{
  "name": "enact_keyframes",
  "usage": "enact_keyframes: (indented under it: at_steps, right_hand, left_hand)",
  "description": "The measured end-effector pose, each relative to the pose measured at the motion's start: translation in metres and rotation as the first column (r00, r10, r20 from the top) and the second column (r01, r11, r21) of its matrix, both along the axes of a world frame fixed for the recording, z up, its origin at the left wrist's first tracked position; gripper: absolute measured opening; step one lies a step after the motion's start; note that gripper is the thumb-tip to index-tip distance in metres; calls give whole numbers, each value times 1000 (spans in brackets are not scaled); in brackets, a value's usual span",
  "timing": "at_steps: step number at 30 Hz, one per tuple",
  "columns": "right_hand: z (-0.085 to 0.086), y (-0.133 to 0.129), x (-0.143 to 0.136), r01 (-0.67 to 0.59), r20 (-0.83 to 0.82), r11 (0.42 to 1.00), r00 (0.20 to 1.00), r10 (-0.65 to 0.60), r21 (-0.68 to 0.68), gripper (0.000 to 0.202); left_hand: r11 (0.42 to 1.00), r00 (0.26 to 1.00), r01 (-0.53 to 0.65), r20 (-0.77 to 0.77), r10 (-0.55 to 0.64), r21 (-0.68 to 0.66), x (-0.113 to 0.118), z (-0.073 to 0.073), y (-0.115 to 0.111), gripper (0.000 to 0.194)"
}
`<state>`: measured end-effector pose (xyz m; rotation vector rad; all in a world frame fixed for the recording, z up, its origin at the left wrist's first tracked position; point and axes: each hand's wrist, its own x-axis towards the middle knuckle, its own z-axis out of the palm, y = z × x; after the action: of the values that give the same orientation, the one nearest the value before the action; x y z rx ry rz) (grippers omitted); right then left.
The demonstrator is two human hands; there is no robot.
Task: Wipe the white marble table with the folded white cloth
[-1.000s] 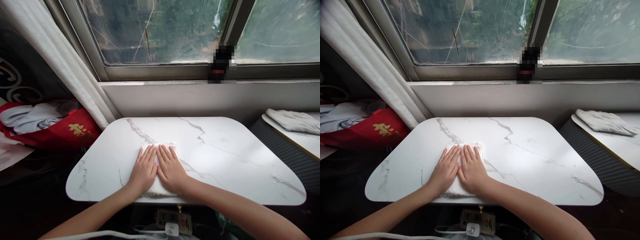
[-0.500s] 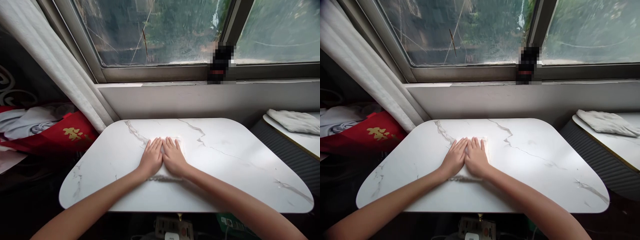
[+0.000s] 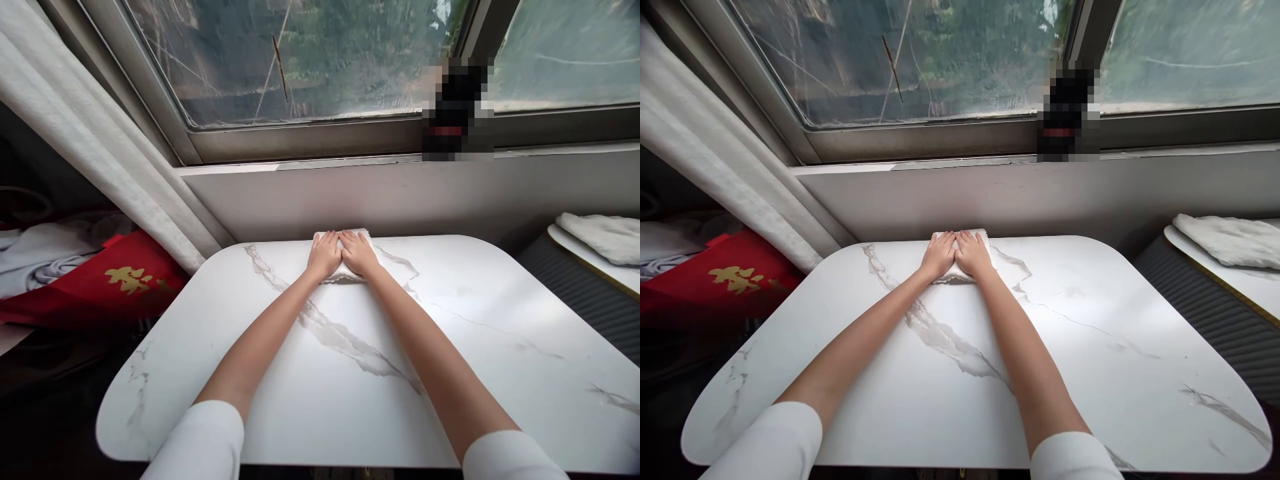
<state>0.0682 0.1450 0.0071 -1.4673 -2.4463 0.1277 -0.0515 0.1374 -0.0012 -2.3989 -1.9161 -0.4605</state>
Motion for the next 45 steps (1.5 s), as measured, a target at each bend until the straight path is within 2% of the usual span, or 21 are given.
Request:
enact_keyframes:
  at_steps: [6,9,12,16,21,25,28,31,34,37,40,45]
  right_hand:
    - [-2,-2,3,0,3,1000,1000,0,15,56]
    - [-1,-13,8,-20,6,1000,1000,20,5,56]
    - [-1,-35,17,-61,22,998,998,60,14,57]
    - [-5,-83,33,-95,55,994,994,92,49,57]
    - [-11,-165,56,-80,90,994,993,73,75,56]
    - [-15,-225,73,-104,57,978,994,96,178,64]
    - [-16,-257,84,-145,53,957,989,136,251,74]
    - [-17,-274,92,-178,77,945,984,163,275,79]
    - [-16,-274,96,-181,84,951,983,165,251,77]
    - [-17,-250,99,-110,60,975,993,100,191,70]
    - [-19,-199,102,-30,51,993,998,25,112,58]
    - [-18,-92,106,144,88,985,984,-152,91,53]
  left_hand:
    - [1000,1000,-13,8,13,-1,5,2,-6,49]
    - [999,999,-35,17,35,-14,9,2,-20,50]
    - [999,999,-37,24,37,-15,15,1,-44,51]
    - [1000,1000,22,18,-22,-5,23,0,-91,51]
    - [987,987,158,37,-157,-32,36,2,-164,51]
    - [957,960,277,67,-272,-89,45,6,-219,53]
    - [916,930,364,124,-346,-167,49,11,-249,57]
    - [863,902,428,195,-386,-270,49,17,-263,62]
    - [826,887,457,231,-399,-330,48,20,-259,64]
    - [844,895,440,220,-387,-307,52,18,-236,63]
    - [893,926,373,170,-338,-251,65,11,-191,59]
    - [969,968,233,122,-221,-88,90,1,-92,53]
